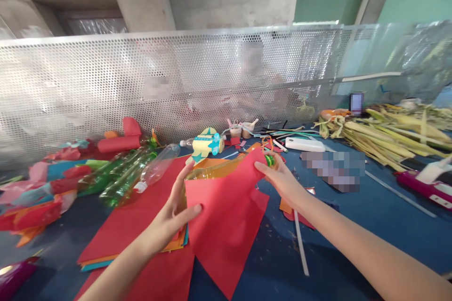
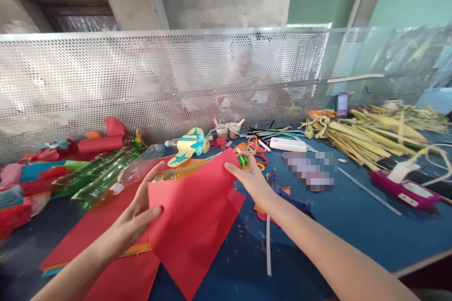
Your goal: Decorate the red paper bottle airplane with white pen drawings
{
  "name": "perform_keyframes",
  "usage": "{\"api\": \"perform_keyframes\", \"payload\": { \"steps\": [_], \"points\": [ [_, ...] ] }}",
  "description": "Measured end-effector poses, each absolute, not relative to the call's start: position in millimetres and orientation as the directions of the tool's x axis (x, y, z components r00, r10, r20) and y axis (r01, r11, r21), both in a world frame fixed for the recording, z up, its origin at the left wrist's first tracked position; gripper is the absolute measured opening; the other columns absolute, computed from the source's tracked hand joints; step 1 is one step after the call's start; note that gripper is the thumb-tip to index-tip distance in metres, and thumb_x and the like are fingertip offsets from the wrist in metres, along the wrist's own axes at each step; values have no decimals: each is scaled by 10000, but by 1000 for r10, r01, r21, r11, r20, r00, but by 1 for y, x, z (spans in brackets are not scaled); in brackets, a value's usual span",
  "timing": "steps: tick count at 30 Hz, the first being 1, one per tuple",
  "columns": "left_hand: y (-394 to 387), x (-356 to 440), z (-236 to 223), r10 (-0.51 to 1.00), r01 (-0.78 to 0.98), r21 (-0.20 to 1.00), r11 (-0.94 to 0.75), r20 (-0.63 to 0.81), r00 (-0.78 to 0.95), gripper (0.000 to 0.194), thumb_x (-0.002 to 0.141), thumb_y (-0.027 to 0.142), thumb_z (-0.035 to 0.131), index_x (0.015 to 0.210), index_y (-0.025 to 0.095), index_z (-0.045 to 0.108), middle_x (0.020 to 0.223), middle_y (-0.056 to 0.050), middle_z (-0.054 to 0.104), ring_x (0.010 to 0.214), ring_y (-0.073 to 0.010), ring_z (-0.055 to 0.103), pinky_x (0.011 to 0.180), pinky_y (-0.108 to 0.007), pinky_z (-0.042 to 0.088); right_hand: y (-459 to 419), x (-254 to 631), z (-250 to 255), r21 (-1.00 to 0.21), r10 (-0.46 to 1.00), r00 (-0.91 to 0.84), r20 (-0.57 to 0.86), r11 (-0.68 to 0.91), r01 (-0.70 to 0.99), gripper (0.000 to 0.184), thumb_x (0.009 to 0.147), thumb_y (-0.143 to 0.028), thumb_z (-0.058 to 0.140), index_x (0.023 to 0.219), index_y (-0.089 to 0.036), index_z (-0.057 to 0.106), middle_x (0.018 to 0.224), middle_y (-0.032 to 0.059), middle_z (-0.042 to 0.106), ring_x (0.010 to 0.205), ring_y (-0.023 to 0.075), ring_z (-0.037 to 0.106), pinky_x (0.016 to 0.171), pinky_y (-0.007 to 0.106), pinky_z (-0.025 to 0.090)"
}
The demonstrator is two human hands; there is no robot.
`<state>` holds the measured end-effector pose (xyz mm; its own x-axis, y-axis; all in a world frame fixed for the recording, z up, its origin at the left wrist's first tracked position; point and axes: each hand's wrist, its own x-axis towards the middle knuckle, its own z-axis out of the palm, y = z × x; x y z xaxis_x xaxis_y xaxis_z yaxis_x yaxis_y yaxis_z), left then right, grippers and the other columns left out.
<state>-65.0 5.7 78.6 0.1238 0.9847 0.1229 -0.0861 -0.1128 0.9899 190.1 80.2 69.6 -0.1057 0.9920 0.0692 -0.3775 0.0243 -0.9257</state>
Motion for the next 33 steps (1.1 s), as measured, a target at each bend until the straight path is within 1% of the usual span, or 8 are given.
{"api": "perform_keyframes", "payload": {
  "steps": [3, 8, 12, 17, 25, 29, 31, 33],
  "points": [
    [9, -60, 77, 999, -230, 973, -5, 17, 49, 781, 773, 390, 695, 1460, 395, 322, 1440, -20, 528, 1324, -310, 477, 1077, -410, 422, 79, 189, 69, -936, 989, -112, 91, 47, -349, 590, 594, -478, 820, 992, -296, 425, 877, -24, 677, 785, 209, 686, 714, 342, 527],
    [14, -52, 79, 995, -346, 937, 51, -76, -60, 664, 790, 393, 659, 1405, 361, 411, 1249, 6, 677, 1128, -256, 646, 925, -330, 546, 76, 191, 71, -938, 979, -148, 137, 80, -336, 584, 631, -439, 813, 1052, -302, 432, 964, -4, 657, 857, 211, 680, 750, 348, 542],
    [17, -49, 83, 975, -390, 915, 103, -170, -141, 542, 810, 325, 602, 1339, 287, 490, 1072, 0, 748, 1030, -244, 694, 848, -321, 581, 74, 193, 72, -931, 953, -227, 199, 111, -348, 566, 674, -409, 804, 1084, -325, 423, 968, -9, 648, 869, 209, 680, 766, 357, 547],
    [18, -49, 86, 965, -355, 928, 116, -189, -180, 393, 810, 348, 558, 1167, 203, 636, 944, -31, 773, 1006, -279, 704, 798, -335, 600, 71, 193, 71, -933, 936, -234, 263, 186, -307, 529, 728, -463, 757, 1101, -332, 406, 946, -17, 625, 880, 198, 658, 819, 369, 516],
    [18, -50, 88, 944, -354, 927, 128, -222, -242, 447, 742, 324, 606, 1171, 200, 634, 963, -32, 776, 1037, -301, 692, 830, -356, 599, 70, 193, 75, -963, 954, -148, 262, 247, -108, 419, 728, -466, 706, 1034, -325, 456, 970, -15, 574, 913, 201, 585, 823, 338, 481],
    [19, -60, 75, 960, -353, 930, 104, -187, -209, 487, 689, 427, 691, 1116, 195, 667, 971, -55, 776, 1096, -341, 659, 903, -394, 574, 71, 192, 75, -957, 952, -127, 280, 266, -111, 418, 718, -456, 700, 1030, -319, 457, 1096, -1, 540, 975, 200, 555, 881, 348, 457],
    [20, -67, 67, 981, -310, 950, 40, -96, -168, 499, 658, 436, 778, 1107, 250, 668, 986, -19, 775, 1121, -315, 649, 938, -367, 558, 71, 192, 75, -958, 952, -132, 275, 260, -120, 412, 718, -447, 698, 1022, -313, 453, 1098, 2, 531, 961, 194, 549, 873, 347, 455],
    [20, -70, 63, 977, -247, 968, 36, -86, -195, 414, 608, 424, 837, 962, 255, 704, 899, 0, 782, 1073, -297, 675, 909, -325, 570, 71, 191, 75, -959, 953, -153, 262, 239, -151, 411, 722, -425, 694, 1029, -309, 446, 1074, -2, 528, 931, 182, 550, 858, 340, 456]
  ]
}}
